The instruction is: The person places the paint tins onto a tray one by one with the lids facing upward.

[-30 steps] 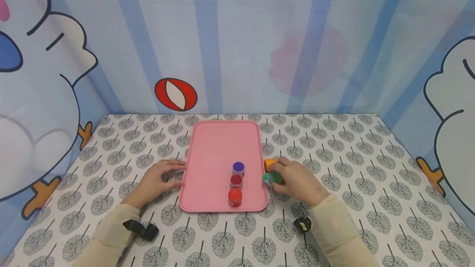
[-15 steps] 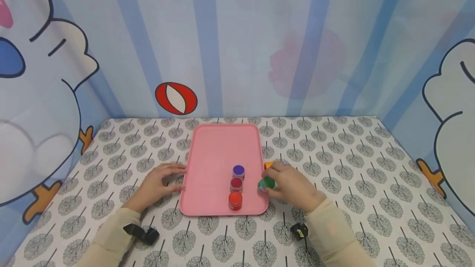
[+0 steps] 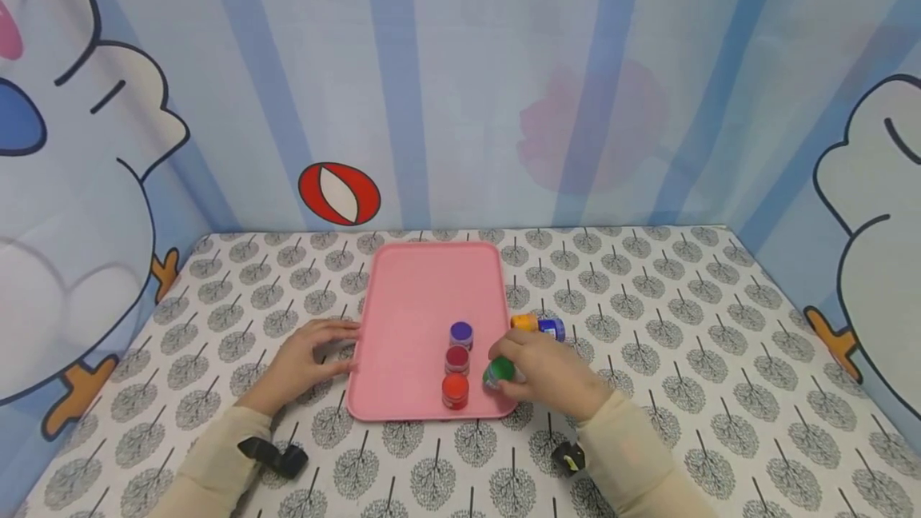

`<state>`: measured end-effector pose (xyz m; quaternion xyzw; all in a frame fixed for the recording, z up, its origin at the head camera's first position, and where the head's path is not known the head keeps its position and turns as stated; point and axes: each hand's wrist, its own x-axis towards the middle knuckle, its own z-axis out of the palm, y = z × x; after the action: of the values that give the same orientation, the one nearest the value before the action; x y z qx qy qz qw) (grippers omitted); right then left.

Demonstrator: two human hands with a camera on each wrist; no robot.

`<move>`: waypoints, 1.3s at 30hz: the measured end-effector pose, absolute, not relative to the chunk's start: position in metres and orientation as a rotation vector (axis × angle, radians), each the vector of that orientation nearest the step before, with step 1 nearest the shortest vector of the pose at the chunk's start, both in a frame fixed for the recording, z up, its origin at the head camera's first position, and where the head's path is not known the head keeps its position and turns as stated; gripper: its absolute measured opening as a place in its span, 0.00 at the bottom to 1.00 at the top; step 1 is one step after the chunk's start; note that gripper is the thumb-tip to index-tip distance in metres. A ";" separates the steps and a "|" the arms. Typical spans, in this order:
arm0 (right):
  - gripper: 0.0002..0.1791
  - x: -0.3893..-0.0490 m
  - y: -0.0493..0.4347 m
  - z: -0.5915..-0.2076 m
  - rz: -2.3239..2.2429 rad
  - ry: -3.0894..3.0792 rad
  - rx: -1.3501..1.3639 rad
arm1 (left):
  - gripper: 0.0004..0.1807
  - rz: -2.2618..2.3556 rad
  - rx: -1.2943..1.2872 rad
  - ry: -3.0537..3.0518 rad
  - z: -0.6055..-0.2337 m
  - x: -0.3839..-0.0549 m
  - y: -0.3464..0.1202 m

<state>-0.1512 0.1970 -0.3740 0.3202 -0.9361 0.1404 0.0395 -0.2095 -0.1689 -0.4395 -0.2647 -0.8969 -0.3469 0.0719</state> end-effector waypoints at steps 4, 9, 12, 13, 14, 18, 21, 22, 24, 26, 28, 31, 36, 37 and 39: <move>0.15 -0.149 0.194 -0.375 0.431 -2.896 0.996 | 0.26 -1.018 -0.810 -2.693 -0.439 -0.209 -0.167; 0.16 -0.147 0.191 -0.375 0.437 -2.912 1.024 | 0.27 -0.986 -0.845 -2.663 -0.442 -0.210 -0.166; 0.16 -0.147 0.190 -0.376 0.475 -2.915 1.052 | 0.26 -0.976 -0.848 -2.658 -0.442 -0.210 -0.166; 0.16 -0.147 0.189 -0.376 0.485 -2.914 1.062 | 0.27 -0.981 -0.844 -2.662 -0.442 -0.210 -0.166; 0.16 -0.147 0.189 -0.376 0.486 -2.911 1.069 | 0.27 -0.977 -0.840 -2.666 -0.442 -0.210 -0.166; 0.16 -0.147 0.188 -0.377 0.478 -2.899 1.081 | 0.27 -0.983 -0.832 -2.677 -0.440 -0.209 -0.167; 0.16 -0.147 0.187 -0.378 0.474 -2.902 1.078 | 0.28 -0.981 -0.830 -2.676 -0.439 -0.209 -0.167; 0.16 -0.147 0.187 -0.379 0.472 -2.905 1.078 | 0.28 -0.978 -0.828 -2.678 -0.440 -0.209 -0.167; 0.15 -0.147 0.187 -0.380 0.470 -2.911 1.080 | 0.28 -0.980 -0.827 -2.679 -0.440 -0.209 -0.168; 0.15 -0.147 0.187 -0.381 0.465 -2.916 1.084 | 0.28 -0.984 -0.824 -2.683 -0.440 -0.209 -0.168; 0.15 -0.148 0.186 -0.381 0.464 -2.919 1.085 | 0.28 -0.985 -0.822 -2.685 -0.440 -0.210 -0.168; 0.15 -0.148 0.187 -0.381 0.463 -2.920 1.080 | 0.29 -0.990 -0.814 -2.692 -0.441 -0.210 -0.169; 0.16 -0.148 0.188 -0.381 0.474 -2.924 1.069 | 0.29 -1.008 -0.805 -2.701 -0.441 -0.210 -0.168; 0.16 -0.148 0.189 -0.380 0.481 -2.927 1.066 | 0.28 -1.009 -0.802 -2.704 -0.441 -0.210 -0.168; 0.16 -0.148 0.189 -0.380 0.497 -2.933 1.060 | 0.28 -1.011 -0.796 -2.710 -0.441 -0.210 -0.168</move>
<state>-0.1480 0.1892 -0.3801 0.3356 -0.9287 0.1573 -0.0082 -0.2097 -0.1677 -0.4408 -0.2646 -0.9011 -0.3361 0.0706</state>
